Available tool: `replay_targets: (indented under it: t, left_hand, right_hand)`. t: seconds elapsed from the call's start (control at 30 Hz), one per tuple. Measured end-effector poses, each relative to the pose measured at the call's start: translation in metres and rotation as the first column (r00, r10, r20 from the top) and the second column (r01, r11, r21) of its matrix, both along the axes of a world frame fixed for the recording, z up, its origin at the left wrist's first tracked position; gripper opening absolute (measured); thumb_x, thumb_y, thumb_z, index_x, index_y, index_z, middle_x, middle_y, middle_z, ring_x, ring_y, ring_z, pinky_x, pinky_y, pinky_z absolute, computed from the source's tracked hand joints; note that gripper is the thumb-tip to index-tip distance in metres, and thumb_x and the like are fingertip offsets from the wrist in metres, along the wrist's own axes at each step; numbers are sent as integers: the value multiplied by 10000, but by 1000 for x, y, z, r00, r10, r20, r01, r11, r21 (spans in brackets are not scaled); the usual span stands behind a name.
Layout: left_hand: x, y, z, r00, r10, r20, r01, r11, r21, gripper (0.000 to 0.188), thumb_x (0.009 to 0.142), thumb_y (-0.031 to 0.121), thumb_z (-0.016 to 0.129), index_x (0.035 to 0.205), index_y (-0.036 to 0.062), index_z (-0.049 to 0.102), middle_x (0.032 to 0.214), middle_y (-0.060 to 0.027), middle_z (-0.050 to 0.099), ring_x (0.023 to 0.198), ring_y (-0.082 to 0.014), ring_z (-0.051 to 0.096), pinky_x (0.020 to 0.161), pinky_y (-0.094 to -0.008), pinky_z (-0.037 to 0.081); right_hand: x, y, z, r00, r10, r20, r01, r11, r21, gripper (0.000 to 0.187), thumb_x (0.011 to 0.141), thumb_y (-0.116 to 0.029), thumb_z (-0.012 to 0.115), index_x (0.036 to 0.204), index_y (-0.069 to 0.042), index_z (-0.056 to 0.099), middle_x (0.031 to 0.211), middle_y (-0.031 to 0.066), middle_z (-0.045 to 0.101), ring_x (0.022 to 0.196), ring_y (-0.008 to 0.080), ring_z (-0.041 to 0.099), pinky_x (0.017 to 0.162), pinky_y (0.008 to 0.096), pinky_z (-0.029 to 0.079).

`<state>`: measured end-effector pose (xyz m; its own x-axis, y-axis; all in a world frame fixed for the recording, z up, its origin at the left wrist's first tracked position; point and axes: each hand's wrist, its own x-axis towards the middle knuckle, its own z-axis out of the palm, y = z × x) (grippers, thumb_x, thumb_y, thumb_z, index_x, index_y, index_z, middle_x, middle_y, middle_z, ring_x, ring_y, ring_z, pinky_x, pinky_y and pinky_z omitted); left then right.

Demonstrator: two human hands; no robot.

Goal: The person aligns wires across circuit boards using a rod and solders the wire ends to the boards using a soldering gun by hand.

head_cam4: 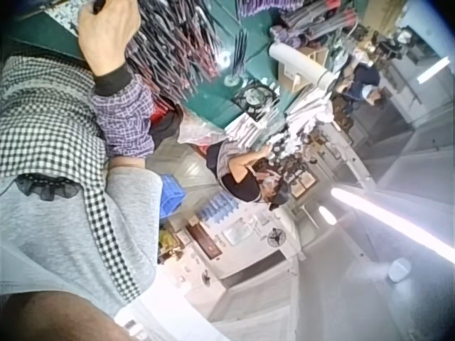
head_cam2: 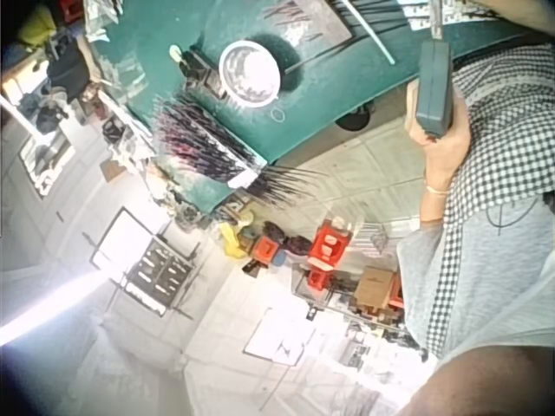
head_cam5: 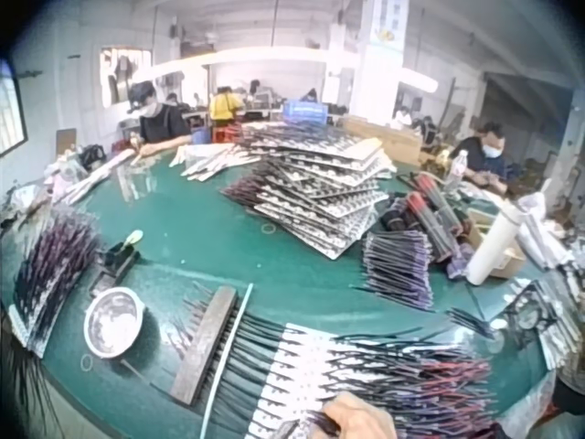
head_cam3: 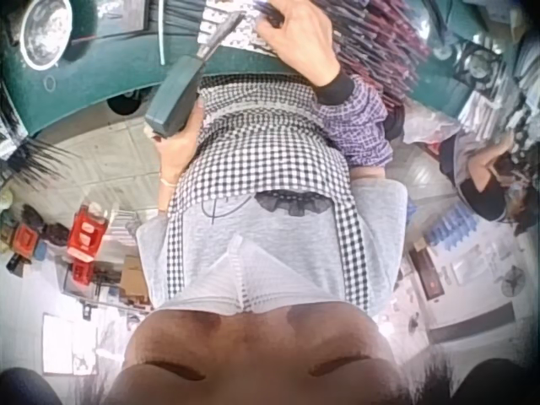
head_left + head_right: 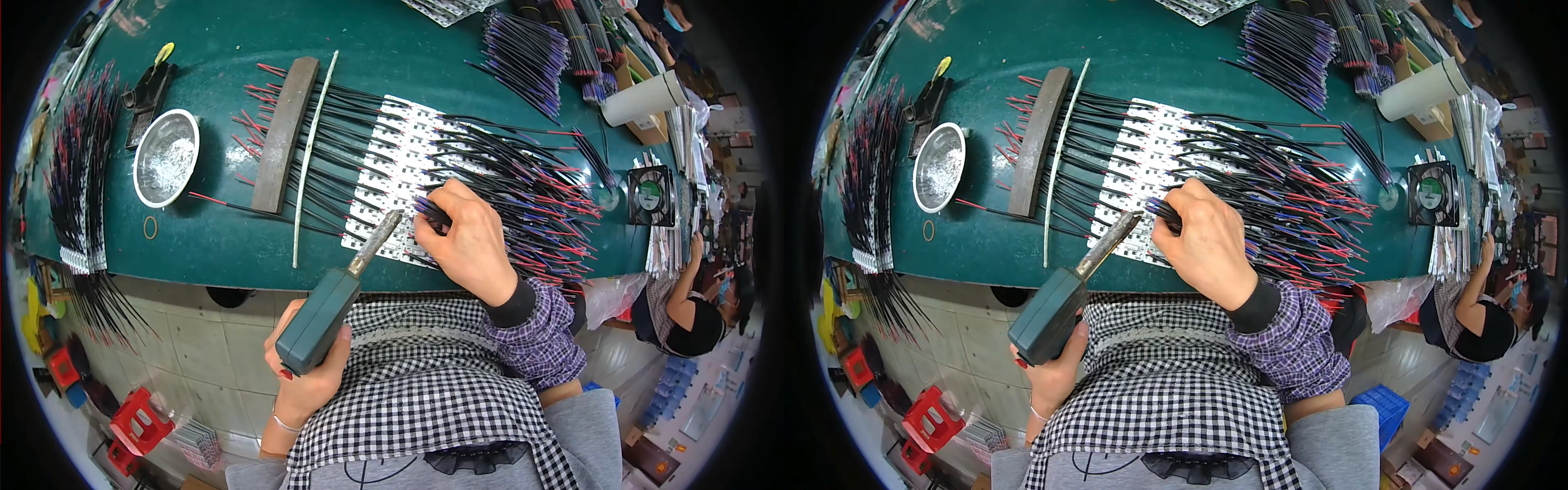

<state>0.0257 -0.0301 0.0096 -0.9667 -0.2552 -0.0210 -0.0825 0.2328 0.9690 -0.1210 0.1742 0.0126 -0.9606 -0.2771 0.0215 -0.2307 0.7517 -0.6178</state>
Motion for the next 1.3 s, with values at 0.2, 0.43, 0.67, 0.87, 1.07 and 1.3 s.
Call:
replay_targets:
  t: [0.2, 0.43, 0.67, 0.87, 1.07, 1.3]
  left_hand:
    - [-4, 1, 1, 998, -52, 23, 53, 998, -41, 194, 761, -58, 749, 950, -56, 709, 936, -131, 684, 748, -205, 665, 663, -302, 527]
    - [-7, 3, 2, 996, -80, 38, 82, 995, -64, 153, 758, -72, 735, 904, -41, 699, 864, -124, 675, 714, -212, 649, 643, -300, 513]
    - [-11, 4, 2, 996, -70, -49, 63, 990, -124, 138, 741, -76, 733, 866, -41, 685, 801, -112, 640, 645, -217, 608, 588, -312, 487]
    - [6, -4, -5, 999, -38, -6, 36, 990, -136, 149, 726, -70, 739, 867, -52, 693, 823, -127, 652, 655, -225, 631, 588, -310, 502]
    - [3, -6, 2, 997, -76, -18, 73, 988, -133, 176, 729, -64, 744, 900, -58, 702, 856, -138, 667, 675, -231, 649, 597, -308, 507]
    - [-1, -5, 4, 998, -60, 15, 61, 995, -78, 180, 738, -71, 742, 914, -57, 702, 905, -142, 686, 735, -223, 676, 645, -304, 528]
  right_hand:
    - [0, 0, -9, 996, 8, -91, -8, 1000, 8, 148, 795, -88, 709, 876, 30, 673, 788, 118, 558, 645, 294, 591, 609, 399, 467]
    - [0, -2, -6, 996, 16, -90, -14, 1000, 23, 142, 791, -79, 708, 862, 35, 665, 782, 119, 549, 672, 312, 597, 618, 407, 468]
    - [0, -4, -6, 999, 0, -45, 1, 1000, 24, 157, 773, -115, 710, 843, 19, 669, 827, 135, 579, 743, 348, 632, 670, 454, 504]
    - [0, -3, -5, 999, -1, -53, 3, 999, 37, 144, 770, -107, 697, 829, 19, 659, 820, 137, 582, 742, 348, 633, 667, 454, 505]
    - [-7, 0, -3, 996, 59, -60, -55, 996, 76, 131, 768, -103, 690, 800, 18, 650, 817, 153, 583, 728, 362, 623, 662, 461, 501]
    - [-25, 12, -4, 976, 213, 50, -212, 977, -28, 130, 778, -99, 691, 798, 21, 645, 742, 126, 566, 669, 275, 598, 631, 382, 472]
